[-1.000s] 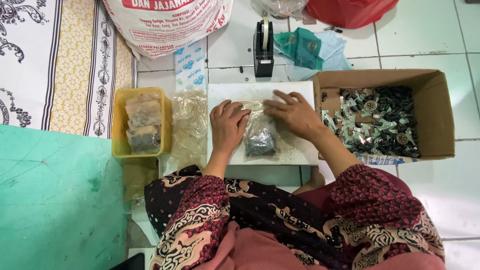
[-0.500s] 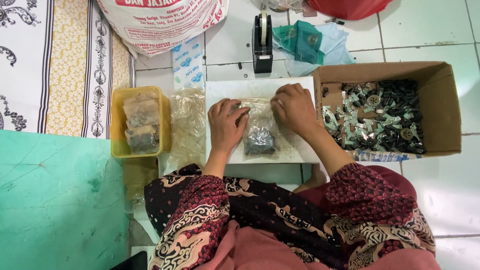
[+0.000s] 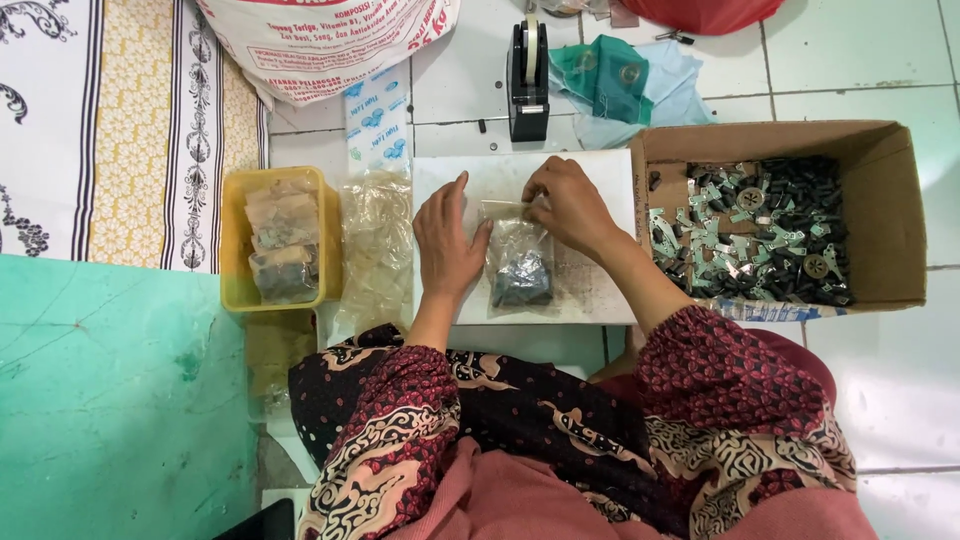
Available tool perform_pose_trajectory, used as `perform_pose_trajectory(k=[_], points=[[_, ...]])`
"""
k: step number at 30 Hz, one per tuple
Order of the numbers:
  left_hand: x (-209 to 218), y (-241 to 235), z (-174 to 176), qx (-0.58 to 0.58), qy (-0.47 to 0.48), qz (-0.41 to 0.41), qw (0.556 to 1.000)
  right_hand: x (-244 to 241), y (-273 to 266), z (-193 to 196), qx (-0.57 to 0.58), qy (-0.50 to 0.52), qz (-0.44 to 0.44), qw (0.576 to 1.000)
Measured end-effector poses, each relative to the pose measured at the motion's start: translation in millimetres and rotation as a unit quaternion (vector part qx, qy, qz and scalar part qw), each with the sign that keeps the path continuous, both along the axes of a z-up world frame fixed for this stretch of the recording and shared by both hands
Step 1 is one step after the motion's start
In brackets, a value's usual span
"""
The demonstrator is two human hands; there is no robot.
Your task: The person sorts small metal components from a large box, places them into a small plastic bag, and then seals the bag using an adhesive strip.
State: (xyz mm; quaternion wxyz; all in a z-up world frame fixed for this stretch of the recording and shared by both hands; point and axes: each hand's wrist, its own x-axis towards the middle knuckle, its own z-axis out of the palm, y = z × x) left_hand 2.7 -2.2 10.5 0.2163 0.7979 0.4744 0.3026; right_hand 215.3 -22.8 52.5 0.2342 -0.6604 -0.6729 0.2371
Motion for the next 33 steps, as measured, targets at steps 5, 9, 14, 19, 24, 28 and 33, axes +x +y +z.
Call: perform_pose_trajectory(k=[5, 9, 14, 19, 24, 28, 33], points=[[-3, 3, -6, 0.035, -0.020, -0.014, 0.999, 5, -17, -1, 0.089, -0.077, 0.087, 0.989], [-5, 2, -8, 0.071, -0.040, -0.016, 0.997, 8, -23, -1, 0.173, -0.199, 0.170, 0.950], [-4, 3, -15, 0.086, -0.015, -0.024, 0.996, 15, -28, -8, 0.164, -0.204, 0.186, 0.947], [-2, 3, -17, 0.058, 0.025, -0.034, 0.997, 7, -31, -11, 0.069, -0.157, 0.087, 0.981], [-5, 4, -19, 0.061, 0.027, -0.051, 0.996, 7, -25, -8, -0.027, -0.045, 0.020, 0.998], [-5, 4, -22, 0.096, 0.000, -0.053, 0.994, 3, -30, -2, 0.039, -0.031, 0.056, 0.997], [-6, -1, -12, 0.096, -0.011, -0.071, 0.993, 3, -41, 0, 0.156, -0.188, 0.158, 0.957]])
